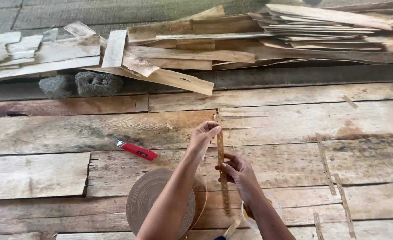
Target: Applying glue to thin, flexible wooden strips and pressing them onto a wooden board to create a bonded surface.
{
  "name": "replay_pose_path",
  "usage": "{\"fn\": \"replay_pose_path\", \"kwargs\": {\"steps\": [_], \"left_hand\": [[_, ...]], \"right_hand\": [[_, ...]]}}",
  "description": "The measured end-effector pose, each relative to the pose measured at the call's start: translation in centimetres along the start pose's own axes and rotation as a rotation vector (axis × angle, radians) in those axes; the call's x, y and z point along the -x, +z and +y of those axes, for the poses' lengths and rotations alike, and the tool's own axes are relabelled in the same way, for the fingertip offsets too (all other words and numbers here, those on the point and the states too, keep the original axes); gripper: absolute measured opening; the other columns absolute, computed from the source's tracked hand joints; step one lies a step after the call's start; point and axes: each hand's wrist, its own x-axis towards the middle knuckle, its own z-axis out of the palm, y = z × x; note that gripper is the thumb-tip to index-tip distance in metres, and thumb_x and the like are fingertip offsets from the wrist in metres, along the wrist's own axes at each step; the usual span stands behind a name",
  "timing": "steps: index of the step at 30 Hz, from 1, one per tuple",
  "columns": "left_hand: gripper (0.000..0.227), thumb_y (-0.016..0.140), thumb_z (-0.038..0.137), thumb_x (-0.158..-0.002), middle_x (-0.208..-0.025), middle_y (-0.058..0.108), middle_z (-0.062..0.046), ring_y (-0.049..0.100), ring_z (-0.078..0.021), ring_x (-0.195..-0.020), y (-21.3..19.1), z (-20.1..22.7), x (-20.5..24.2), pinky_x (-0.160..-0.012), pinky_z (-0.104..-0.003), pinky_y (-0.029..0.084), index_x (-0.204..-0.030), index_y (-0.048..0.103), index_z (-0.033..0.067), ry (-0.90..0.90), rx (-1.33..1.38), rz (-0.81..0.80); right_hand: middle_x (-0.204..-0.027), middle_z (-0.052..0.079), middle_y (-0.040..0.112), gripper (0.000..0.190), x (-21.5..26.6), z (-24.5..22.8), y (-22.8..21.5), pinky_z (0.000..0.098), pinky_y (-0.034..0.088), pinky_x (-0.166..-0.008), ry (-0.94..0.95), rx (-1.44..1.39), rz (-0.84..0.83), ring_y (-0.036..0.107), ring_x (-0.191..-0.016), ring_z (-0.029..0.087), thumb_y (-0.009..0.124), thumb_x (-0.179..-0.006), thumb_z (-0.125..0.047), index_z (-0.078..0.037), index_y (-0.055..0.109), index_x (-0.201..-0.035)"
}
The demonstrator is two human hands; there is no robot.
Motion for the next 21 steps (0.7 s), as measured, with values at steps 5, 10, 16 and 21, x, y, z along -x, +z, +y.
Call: {"fn": "replay_pose_path", "kwargs": {"steps": [5,10,16,21], "left_hand": [[0.014,0.074,0.005,-0.090,-0.101,0.074,-0.009,0.068,-0.0185,-0.091,-0.3,-2.0,-6.7,-0.087,-0.027,0.057,-0.104,0.073,0.0065,-0.027,-0.014,0.049],[0.017,0.073,0.009,-0.091,-0.104,0.075,-0.009,0.069,-0.0185,-0.094,-0.1,-1.4,-10.1,-0.090,-0.026,0.058,-0.108,0.074,0.0075,-0.065,-0.142,0.119],[0.015,0.077,0.018,-0.088,-0.119,0.075,-0.002,0.068,-0.0164,-0.111,-0.2,-0.9,-13.7,-0.100,-0.030,0.057,-0.103,0.077,0.0162,0.020,-0.480,0.174],[0.019,0.076,0.023,-0.082,-0.086,0.076,0.004,0.068,-0.0085,-0.067,-1.6,-4.5,-18.1,-0.064,-0.025,0.053,-0.100,0.079,0.0235,0.265,-0.540,0.141]], "right_hand": [[-0.093,0.026,0.071,0.031,-5.5,0.0,-0.3,0.0434,0.063,-0.073,0.035,-0.056,0.098,0.069,-0.071,0.034,0.063,-0.096,0.002,0.007,0.059,-0.126],[-0.089,0.026,0.066,0.026,-10.2,0.3,-0.5,0.0456,0.062,-0.068,-0.005,-0.060,0.154,0.066,-0.068,0.034,0.066,-0.094,0.005,0.001,0.051,-0.115],[-0.084,0.017,0.066,0.038,-12.8,-1.6,0.7,0.0376,0.060,-0.071,-0.004,0.173,0.198,0.066,-0.071,0.027,0.060,-0.098,0.004,-0.005,0.056,-0.134],[-0.073,0.013,0.059,0.080,-14.7,-2.5,1.3,0.0338,0.058,-0.056,-0.100,0.340,0.134,0.061,-0.062,0.022,0.054,-0.087,0.011,-0.014,0.035,-0.161]]}}
